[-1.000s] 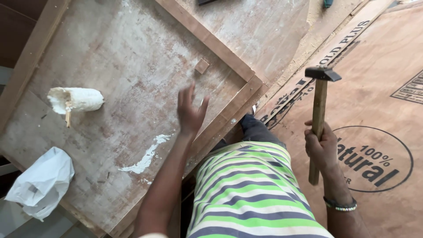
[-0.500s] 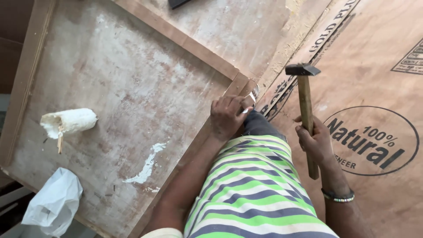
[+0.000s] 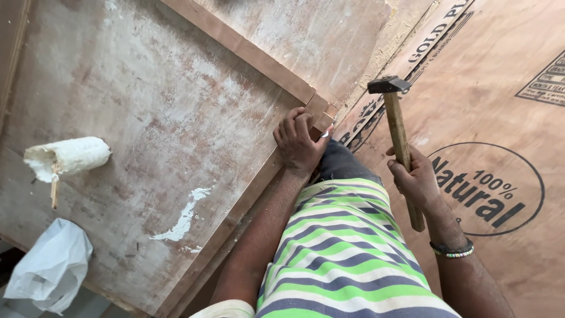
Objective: The person is assembling wooden components using glue and a hammer in a workshop environment.
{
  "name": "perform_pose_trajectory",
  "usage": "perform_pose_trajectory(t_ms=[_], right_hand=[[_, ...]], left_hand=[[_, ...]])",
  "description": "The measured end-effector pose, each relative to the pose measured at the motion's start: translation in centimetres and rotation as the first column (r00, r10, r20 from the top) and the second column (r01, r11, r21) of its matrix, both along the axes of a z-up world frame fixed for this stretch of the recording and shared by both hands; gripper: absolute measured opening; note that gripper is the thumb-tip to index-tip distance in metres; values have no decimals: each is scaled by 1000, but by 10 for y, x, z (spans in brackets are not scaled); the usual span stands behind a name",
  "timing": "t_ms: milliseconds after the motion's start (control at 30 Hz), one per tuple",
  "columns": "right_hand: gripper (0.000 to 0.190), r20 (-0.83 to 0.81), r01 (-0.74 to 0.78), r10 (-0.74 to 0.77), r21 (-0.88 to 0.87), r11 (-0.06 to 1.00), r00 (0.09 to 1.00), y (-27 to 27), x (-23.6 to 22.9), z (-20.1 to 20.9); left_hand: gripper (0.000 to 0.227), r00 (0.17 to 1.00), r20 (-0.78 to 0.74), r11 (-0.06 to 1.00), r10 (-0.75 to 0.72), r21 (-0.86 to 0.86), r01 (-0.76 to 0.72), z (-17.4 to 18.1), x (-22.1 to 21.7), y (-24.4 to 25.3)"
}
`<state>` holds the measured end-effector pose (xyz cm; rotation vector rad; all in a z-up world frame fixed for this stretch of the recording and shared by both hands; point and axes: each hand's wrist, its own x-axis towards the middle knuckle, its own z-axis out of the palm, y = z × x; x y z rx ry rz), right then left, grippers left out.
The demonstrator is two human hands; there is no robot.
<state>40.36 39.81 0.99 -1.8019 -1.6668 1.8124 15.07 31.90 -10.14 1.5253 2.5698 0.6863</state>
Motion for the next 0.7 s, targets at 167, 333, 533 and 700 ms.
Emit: perform_pose_trajectory(t_ms=[167,333,533,700], right_hand=[[24,99,-135,140,-56,989,985,19,-9,7],[24,98,-246,251,-56,968,963,40,-11,-4],[25,131,-336,344,-80,939,930,60,-21,-7],[25,146,-403,414,-96,910,899,68,-28,-10]], left_hand=[[98,1000,22,999,21,28,-21,24,-2,4],[102,995,66,994,72,-82,-67,19,-2,6],[95,992,76,985,97,-151,-84,22,0,10],[95,993,60,986,104,-140,-95,19,1,8]])
